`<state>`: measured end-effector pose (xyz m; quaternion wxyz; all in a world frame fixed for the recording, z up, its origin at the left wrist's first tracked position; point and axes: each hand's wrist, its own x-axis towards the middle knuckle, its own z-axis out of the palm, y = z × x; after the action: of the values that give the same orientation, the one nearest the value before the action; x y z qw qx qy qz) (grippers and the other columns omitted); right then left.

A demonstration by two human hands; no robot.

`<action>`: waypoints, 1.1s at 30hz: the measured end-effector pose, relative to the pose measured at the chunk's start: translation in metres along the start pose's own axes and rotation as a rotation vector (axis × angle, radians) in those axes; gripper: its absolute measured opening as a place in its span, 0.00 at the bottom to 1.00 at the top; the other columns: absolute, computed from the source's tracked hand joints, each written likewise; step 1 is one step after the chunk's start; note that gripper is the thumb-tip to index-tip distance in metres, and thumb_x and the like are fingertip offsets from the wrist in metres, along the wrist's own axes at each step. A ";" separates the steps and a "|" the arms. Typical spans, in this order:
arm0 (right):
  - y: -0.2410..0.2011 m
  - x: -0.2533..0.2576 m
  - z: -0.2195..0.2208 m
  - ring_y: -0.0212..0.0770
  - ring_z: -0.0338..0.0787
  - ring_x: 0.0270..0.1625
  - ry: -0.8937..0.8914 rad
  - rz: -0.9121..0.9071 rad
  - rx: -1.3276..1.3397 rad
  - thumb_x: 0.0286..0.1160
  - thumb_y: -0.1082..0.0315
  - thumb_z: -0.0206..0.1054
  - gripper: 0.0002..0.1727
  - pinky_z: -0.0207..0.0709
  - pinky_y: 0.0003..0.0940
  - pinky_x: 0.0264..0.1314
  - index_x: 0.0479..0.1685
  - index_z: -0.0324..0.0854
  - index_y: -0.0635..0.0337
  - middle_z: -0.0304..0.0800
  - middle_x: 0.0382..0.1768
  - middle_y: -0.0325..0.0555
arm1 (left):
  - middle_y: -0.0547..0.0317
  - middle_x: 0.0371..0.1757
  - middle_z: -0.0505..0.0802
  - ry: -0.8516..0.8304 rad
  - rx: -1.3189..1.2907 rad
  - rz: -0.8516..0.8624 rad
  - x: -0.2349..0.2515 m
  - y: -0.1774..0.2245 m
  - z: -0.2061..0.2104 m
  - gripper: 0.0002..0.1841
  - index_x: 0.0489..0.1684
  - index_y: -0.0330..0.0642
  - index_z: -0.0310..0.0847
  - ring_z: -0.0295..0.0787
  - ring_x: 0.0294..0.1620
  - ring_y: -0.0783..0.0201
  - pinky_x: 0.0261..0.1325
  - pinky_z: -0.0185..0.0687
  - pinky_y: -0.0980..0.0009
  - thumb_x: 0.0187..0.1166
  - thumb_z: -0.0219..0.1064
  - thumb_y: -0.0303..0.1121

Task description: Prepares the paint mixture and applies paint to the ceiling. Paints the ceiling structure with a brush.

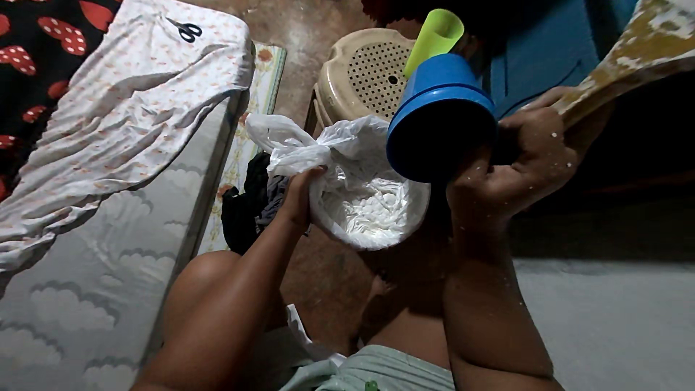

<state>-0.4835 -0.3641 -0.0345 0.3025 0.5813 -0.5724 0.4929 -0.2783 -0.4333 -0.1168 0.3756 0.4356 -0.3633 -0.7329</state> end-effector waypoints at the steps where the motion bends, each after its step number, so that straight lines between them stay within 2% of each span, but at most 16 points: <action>1: 0.000 0.000 0.000 0.47 0.85 0.45 -0.001 0.001 -0.004 0.71 0.68 0.66 0.12 0.75 0.38 0.58 0.23 0.79 0.66 0.84 0.31 0.57 | 0.66 0.36 0.90 0.001 0.004 -0.002 -0.001 0.001 0.000 0.10 0.47 0.47 0.79 0.89 0.38 0.73 0.45 0.88 0.71 0.83 0.53 0.37; 5: -0.002 0.000 -0.001 0.45 0.85 0.44 0.004 0.003 -0.010 0.72 0.68 0.66 0.13 0.74 0.37 0.60 0.22 0.78 0.66 0.84 0.29 0.56 | 0.67 0.35 0.90 -0.002 -0.005 0.015 -0.001 0.001 0.001 0.10 0.46 0.47 0.79 0.89 0.38 0.74 0.44 0.88 0.72 0.84 0.52 0.36; 10: -0.001 0.000 -0.001 0.42 0.85 0.42 0.008 -0.001 0.005 0.72 0.68 0.65 0.13 0.74 0.35 0.57 0.22 0.77 0.66 0.83 0.28 0.54 | 0.67 0.34 0.90 -0.009 -0.019 0.019 -0.001 -0.001 0.001 0.09 0.45 0.48 0.80 0.89 0.37 0.74 0.44 0.88 0.72 0.82 0.53 0.36; 16: -0.001 0.000 -0.002 0.45 0.83 0.48 -0.002 -0.014 0.004 0.72 0.68 0.65 0.12 0.74 0.34 0.58 0.24 0.77 0.66 0.82 0.35 0.59 | 0.68 0.34 0.90 -0.004 -0.019 0.023 -0.001 0.001 0.001 0.08 0.45 0.48 0.79 0.89 0.36 0.75 0.43 0.88 0.73 0.83 0.54 0.35; 20: 0.000 -0.001 -0.002 0.39 0.84 0.39 0.005 0.004 0.018 0.72 0.69 0.66 0.12 0.76 0.31 0.50 0.22 0.77 0.66 0.81 0.26 0.53 | 0.68 0.35 0.89 -0.001 -0.010 0.010 -0.001 0.002 0.001 0.08 0.46 0.48 0.79 0.89 0.37 0.74 0.43 0.88 0.72 0.83 0.54 0.36; 22: 0.000 -0.002 -0.002 0.40 0.84 0.38 0.005 0.011 0.030 0.71 0.68 0.66 0.13 0.76 0.33 0.49 0.21 0.77 0.66 0.81 0.25 0.52 | 0.68 0.34 0.90 0.002 -0.017 0.008 -0.002 0.002 0.001 0.08 0.45 0.48 0.79 0.89 0.36 0.75 0.42 0.88 0.73 0.83 0.54 0.36; 26: -0.002 -0.001 -0.002 0.40 0.83 0.44 0.002 0.002 0.020 0.72 0.68 0.67 0.13 0.74 0.31 0.55 0.22 0.76 0.66 0.81 0.30 0.54 | 0.68 0.33 0.90 0.000 -0.031 0.022 -0.003 0.003 0.002 0.08 0.44 0.48 0.79 0.89 0.35 0.76 0.42 0.88 0.74 0.83 0.54 0.35; 28: -0.001 -0.001 -0.002 0.43 0.83 0.47 0.002 -0.006 0.021 0.72 0.68 0.67 0.13 0.74 0.33 0.58 0.24 0.77 0.67 0.81 0.33 0.58 | 0.68 0.33 0.90 -0.002 -0.035 0.016 -0.003 0.004 0.002 0.08 0.44 0.48 0.79 0.89 0.36 0.75 0.42 0.88 0.74 0.83 0.54 0.35; 33: 0.001 -0.002 -0.001 0.43 0.84 0.43 0.016 -0.009 0.025 0.73 0.66 0.68 0.15 0.75 0.35 0.56 0.22 0.77 0.66 0.82 0.29 0.55 | 0.68 0.33 0.90 -0.002 -0.071 0.016 -0.002 0.003 0.003 0.08 0.44 0.48 0.78 0.89 0.36 0.75 0.42 0.88 0.73 0.83 0.54 0.34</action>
<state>-0.4847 -0.3627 -0.0361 0.3018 0.5839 -0.5611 0.5032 -0.2791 -0.4323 -0.1122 0.3964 0.4186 -0.3410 -0.7425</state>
